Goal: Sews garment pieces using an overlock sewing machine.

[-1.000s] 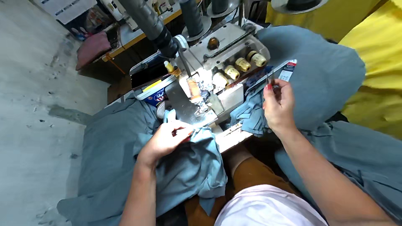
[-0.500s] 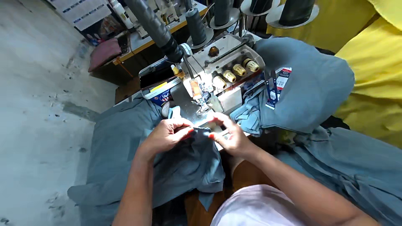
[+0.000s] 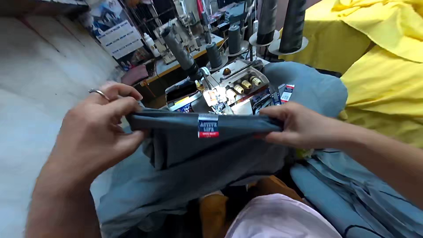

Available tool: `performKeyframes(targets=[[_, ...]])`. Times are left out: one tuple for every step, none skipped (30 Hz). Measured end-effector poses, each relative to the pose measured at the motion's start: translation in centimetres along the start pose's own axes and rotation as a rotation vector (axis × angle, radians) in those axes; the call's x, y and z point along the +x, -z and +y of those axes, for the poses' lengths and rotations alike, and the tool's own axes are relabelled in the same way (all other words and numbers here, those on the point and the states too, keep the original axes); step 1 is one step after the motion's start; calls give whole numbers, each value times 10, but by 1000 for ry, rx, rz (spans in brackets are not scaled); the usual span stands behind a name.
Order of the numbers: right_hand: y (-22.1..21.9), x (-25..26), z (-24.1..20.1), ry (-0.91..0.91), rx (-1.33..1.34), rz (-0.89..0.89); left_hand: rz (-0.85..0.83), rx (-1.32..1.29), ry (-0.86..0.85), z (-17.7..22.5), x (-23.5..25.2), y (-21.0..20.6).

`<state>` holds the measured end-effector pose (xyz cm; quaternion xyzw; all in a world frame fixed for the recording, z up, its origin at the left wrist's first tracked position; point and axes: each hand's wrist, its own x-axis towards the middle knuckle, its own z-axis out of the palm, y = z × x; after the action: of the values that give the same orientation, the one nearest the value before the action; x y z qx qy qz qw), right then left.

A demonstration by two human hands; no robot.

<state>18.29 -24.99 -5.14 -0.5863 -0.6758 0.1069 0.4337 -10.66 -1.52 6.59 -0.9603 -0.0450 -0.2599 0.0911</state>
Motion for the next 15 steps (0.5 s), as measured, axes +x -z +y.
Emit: performKeyframes(targets=[[10, -2, -7, 31, -52, 60, 32, -61, -1, 2, 2, 4], [19, -4, -15, 52, -90, 118, 68, -117, -15, 4, 3, 5], [27, -6, -21, 64, -117, 168, 91, -147, -30, 5, 3, 4], [34, -8, -26, 70, -135, 195, 107, -181, -40, 7, 2, 3], [39, -10, -28, 74, -150, 211, 120, -211, -42, 8, 1, 0], [43, -12, -29, 74, -165, 215, 120, -238, -42, 8, 0, -2], [48, -14, -29, 68, -193, 203, 107, -296, -43, 9, 0, -4], [53, -17, -29, 60, -222, 182, 80, -365, -43, 9, 0, -4], [58, -19, -28, 50, -204, 167, 58, -419, -36, 10, -1, -4], [63, -21, -25, 64, -179, 166, 39, -448, -27, 11, -2, -3], [66, -22, -21, 86, -200, 185, 19, -465, -16, 13, -2, -1], [64, -22, -23, 76, -211, 246, 4, -467, -5, 17, -1, 3], [60, -24, -25, 26, -239, 280, -5, -465, 10, 20, 0, 7], [52, -27, -24, -60, -268, 255, -24, -456, 36, 22, -1, 11], [41, -32, -19, -202, -297, 155, -53, -434, 93, 25, -4, 16]])
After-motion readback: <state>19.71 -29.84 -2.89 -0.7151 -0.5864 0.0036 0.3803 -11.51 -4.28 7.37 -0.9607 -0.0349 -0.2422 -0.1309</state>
